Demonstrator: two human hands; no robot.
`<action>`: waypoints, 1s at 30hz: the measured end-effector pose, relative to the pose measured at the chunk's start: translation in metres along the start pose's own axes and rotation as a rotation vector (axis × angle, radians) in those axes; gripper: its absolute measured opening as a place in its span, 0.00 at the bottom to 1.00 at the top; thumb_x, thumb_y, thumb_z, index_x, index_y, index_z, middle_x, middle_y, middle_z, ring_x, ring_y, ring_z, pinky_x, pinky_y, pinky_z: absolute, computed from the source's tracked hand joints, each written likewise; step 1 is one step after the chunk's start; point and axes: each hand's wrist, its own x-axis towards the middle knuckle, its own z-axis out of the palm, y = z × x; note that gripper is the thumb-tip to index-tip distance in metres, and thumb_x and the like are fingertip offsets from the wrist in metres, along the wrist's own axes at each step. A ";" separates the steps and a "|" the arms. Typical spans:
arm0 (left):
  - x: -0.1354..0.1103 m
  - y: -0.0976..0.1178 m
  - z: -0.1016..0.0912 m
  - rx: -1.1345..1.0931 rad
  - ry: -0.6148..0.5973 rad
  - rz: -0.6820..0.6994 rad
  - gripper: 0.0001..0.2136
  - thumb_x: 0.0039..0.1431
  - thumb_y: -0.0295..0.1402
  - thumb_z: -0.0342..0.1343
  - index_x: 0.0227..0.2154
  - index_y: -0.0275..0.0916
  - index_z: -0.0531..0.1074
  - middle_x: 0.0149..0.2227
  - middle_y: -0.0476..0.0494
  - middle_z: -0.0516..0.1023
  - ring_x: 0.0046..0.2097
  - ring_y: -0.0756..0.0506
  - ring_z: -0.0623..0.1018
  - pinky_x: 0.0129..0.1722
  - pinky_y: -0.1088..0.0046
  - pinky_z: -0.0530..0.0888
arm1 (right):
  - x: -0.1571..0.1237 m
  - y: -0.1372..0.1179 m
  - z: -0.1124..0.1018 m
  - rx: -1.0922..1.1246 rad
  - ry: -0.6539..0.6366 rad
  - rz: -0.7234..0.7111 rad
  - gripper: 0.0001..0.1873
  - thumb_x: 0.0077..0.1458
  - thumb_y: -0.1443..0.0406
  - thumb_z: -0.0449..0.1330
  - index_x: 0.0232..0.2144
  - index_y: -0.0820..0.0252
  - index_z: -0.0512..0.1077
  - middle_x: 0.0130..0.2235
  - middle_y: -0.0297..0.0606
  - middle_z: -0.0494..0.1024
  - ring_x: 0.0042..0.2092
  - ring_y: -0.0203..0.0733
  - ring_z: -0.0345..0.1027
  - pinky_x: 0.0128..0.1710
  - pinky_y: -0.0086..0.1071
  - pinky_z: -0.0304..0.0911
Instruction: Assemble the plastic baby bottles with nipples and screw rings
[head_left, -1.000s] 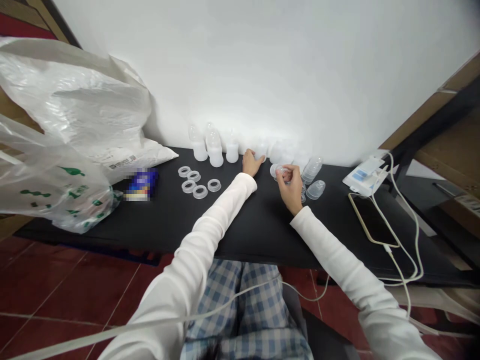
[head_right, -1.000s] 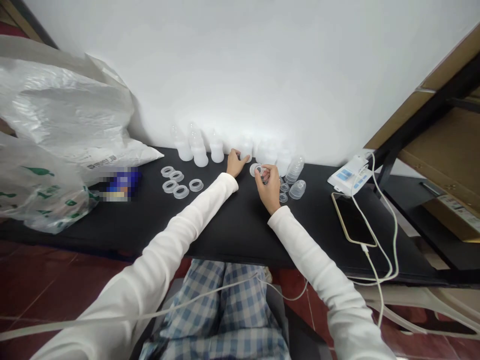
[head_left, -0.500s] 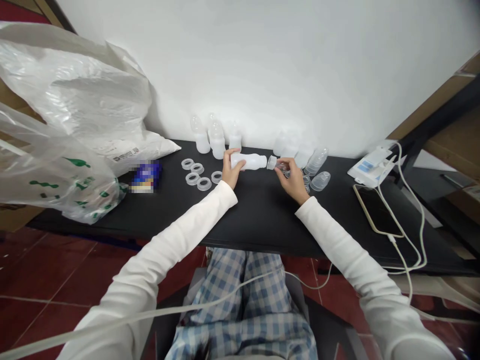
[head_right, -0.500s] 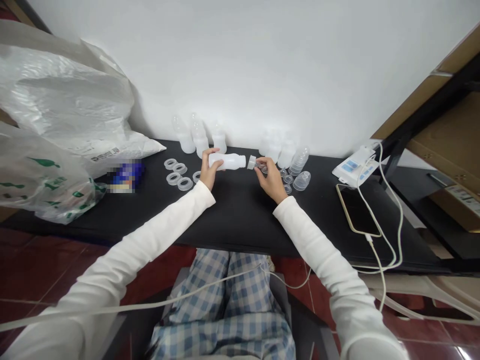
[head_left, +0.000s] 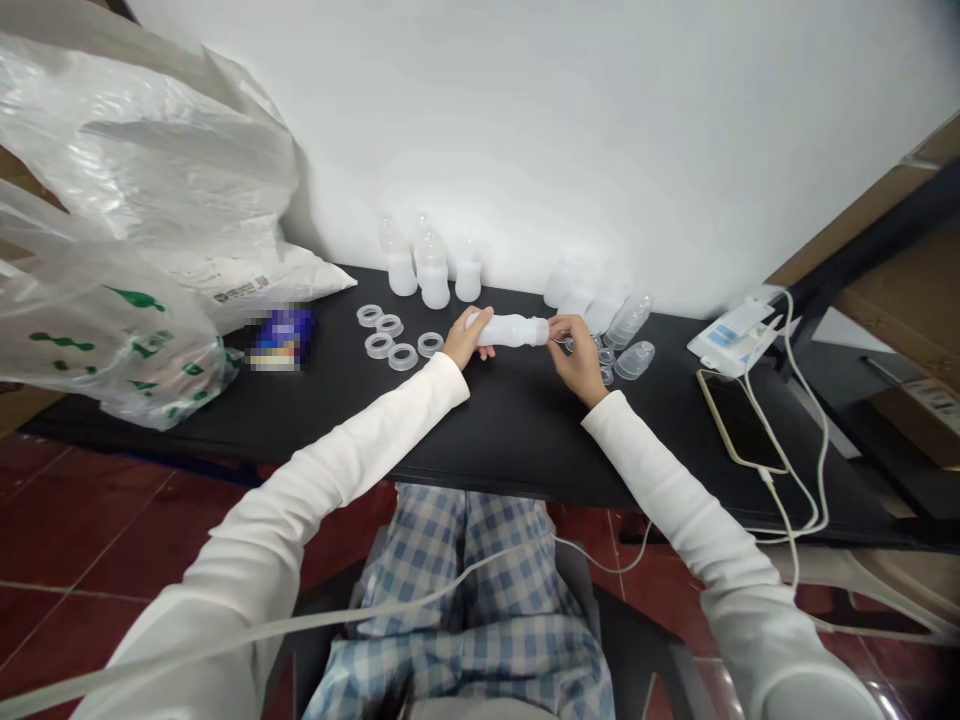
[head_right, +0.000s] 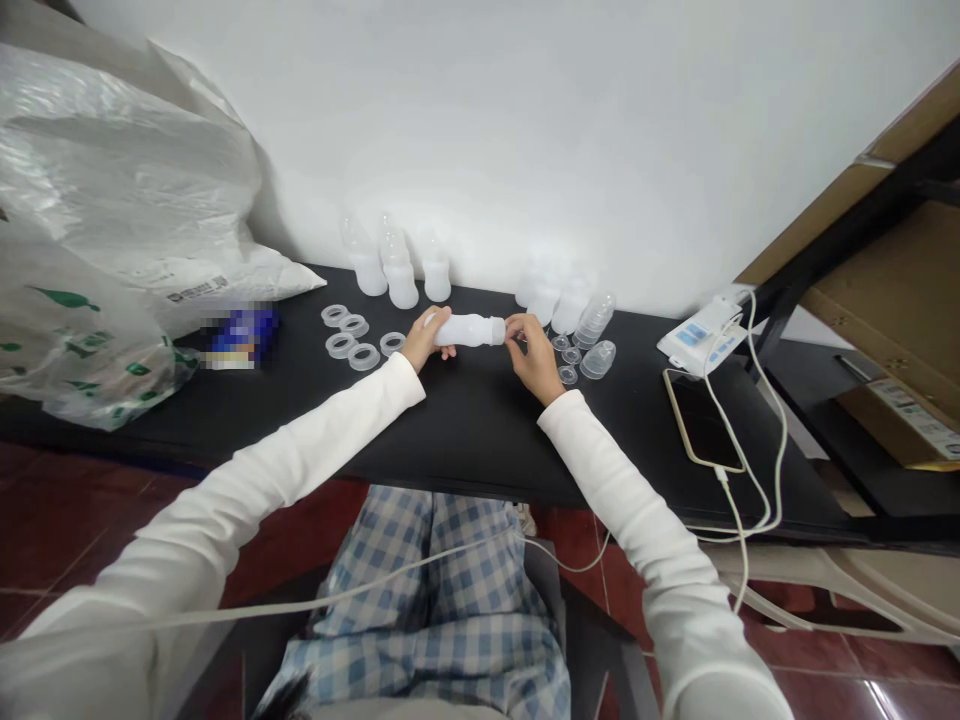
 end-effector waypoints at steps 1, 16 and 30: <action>0.000 -0.001 0.000 0.000 -0.001 -0.010 0.22 0.57 0.56 0.59 0.31 0.41 0.62 0.18 0.54 0.69 0.18 0.51 0.72 0.16 0.78 0.64 | 0.000 0.000 -0.001 -0.009 -0.013 -0.008 0.02 0.61 0.66 0.56 0.36 0.53 0.65 0.45 0.41 0.76 0.46 0.45 0.70 0.46 0.41 0.68; 0.003 -0.002 -0.006 0.214 0.059 -0.052 0.20 0.63 0.54 0.55 0.28 0.42 0.64 0.14 0.54 0.67 0.14 0.52 0.64 0.17 0.76 0.60 | 0.000 0.002 -0.005 -0.317 -0.185 -0.169 0.18 0.71 0.62 0.43 0.37 0.52 0.72 0.48 0.46 0.79 0.47 0.50 0.70 0.48 0.46 0.64; 0.000 0.003 0.001 0.118 0.039 -0.051 0.17 0.63 0.48 0.57 0.29 0.41 0.63 0.17 0.55 0.67 0.16 0.53 0.66 0.16 0.78 0.58 | -0.001 0.008 -0.002 -0.384 -0.209 0.022 0.34 0.73 0.49 0.38 0.21 0.54 0.67 0.25 0.41 0.73 0.37 0.48 0.67 0.46 0.44 0.60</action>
